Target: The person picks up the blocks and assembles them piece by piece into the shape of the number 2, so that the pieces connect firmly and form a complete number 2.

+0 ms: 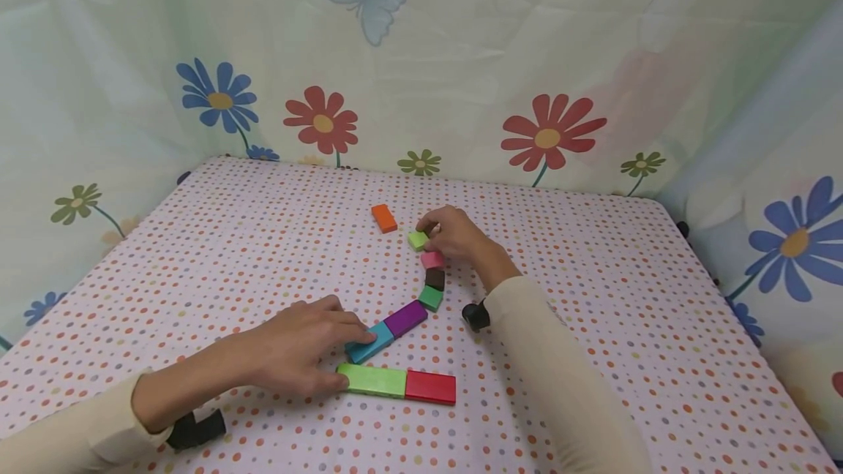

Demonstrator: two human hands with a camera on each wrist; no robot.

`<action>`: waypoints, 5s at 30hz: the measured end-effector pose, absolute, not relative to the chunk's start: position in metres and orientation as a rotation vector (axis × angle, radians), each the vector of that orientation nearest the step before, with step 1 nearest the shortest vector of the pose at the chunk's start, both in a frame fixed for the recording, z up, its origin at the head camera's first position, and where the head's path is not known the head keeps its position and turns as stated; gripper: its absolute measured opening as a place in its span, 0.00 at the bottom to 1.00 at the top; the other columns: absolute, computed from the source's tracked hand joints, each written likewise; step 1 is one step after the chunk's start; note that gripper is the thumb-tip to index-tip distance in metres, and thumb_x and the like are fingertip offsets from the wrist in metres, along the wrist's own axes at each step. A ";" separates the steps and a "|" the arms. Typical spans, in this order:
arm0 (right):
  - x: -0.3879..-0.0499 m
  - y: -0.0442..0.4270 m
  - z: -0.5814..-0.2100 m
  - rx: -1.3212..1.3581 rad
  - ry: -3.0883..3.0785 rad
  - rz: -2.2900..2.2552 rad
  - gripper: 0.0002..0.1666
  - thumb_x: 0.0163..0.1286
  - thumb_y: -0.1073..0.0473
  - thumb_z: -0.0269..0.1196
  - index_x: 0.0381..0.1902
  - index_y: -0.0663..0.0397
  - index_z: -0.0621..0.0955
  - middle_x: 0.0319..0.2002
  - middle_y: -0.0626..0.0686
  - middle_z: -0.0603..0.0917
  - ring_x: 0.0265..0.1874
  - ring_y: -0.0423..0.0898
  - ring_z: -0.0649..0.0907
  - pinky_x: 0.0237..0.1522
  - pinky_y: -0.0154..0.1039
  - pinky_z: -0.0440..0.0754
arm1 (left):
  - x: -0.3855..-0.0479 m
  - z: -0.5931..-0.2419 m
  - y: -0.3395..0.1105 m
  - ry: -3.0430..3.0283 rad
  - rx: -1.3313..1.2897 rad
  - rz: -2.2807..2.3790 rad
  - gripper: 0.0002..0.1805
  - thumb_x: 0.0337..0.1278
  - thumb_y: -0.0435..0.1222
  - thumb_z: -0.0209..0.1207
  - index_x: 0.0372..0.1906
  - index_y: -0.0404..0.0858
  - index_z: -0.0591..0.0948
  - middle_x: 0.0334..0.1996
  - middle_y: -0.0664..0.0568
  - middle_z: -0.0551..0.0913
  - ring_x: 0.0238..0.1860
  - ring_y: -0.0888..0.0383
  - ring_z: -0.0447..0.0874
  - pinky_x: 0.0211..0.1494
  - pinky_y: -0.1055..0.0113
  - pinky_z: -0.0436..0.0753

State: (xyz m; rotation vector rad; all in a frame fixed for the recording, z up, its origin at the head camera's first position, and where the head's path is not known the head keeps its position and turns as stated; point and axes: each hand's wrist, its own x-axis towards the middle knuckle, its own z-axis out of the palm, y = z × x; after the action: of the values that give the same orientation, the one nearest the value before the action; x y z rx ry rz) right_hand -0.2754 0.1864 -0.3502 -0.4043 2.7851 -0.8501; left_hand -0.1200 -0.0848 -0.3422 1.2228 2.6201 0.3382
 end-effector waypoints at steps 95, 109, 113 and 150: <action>-0.265 0.178 -0.357 -0.348 2.833 -0.830 0.23 0.65 0.54 0.70 0.56 0.56 0.84 0.44 0.55 0.84 0.42 0.50 0.79 0.45 0.43 0.77 | -0.122 -0.335 -0.082 2.597 1.227 0.297 0.29 0.53 0.49 0.68 0.62 0.51 0.82 0.55 0.64 0.82 0.54 0.58 0.74 0.51 0.56 0.79; -0.266 0.188 -0.348 -0.237 2.894 -0.864 0.26 0.66 0.54 0.69 0.59 0.61 0.82 0.50 0.58 0.83 0.50 0.53 0.79 0.56 0.49 0.79 | -0.123 -0.332 -0.077 2.590 1.230 0.263 0.30 0.53 0.50 0.69 0.63 0.50 0.82 0.56 0.63 0.82 0.52 0.58 0.74 0.50 0.57 0.79; -0.266 0.197 -0.346 -0.226 2.923 -0.844 0.26 0.66 0.55 0.68 0.58 0.63 0.82 0.50 0.59 0.83 0.50 0.53 0.79 0.55 0.49 0.78 | -0.124 -0.331 -0.076 2.588 1.227 0.251 0.30 0.53 0.50 0.69 0.63 0.50 0.82 0.57 0.62 0.82 0.52 0.58 0.74 0.50 0.57 0.79; -0.218 0.254 -0.354 -0.089 2.951 -0.821 0.27 0.68 0.55 0.68 0.60 0.66 0.79 0.51 0.61 0.83 0.50 0.55 0.80 0.54 0.51 0.79 | -0.172 -0.308 -0.055 2.326 1.100 0.376 0.15 0.60 0.46 0.67 0.50 0.48 0.84 0.41 0.65 0.84 0.46 0.63 0.80 0.49 0.62 0.79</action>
State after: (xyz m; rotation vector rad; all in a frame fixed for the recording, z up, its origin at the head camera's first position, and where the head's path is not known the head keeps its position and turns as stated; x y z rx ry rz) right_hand -0.2176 0.2536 -0.3541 -0.0887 2.9510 -0.8206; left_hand -0.1715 -0.0550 -0.3083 1.1004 2.3257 0.3760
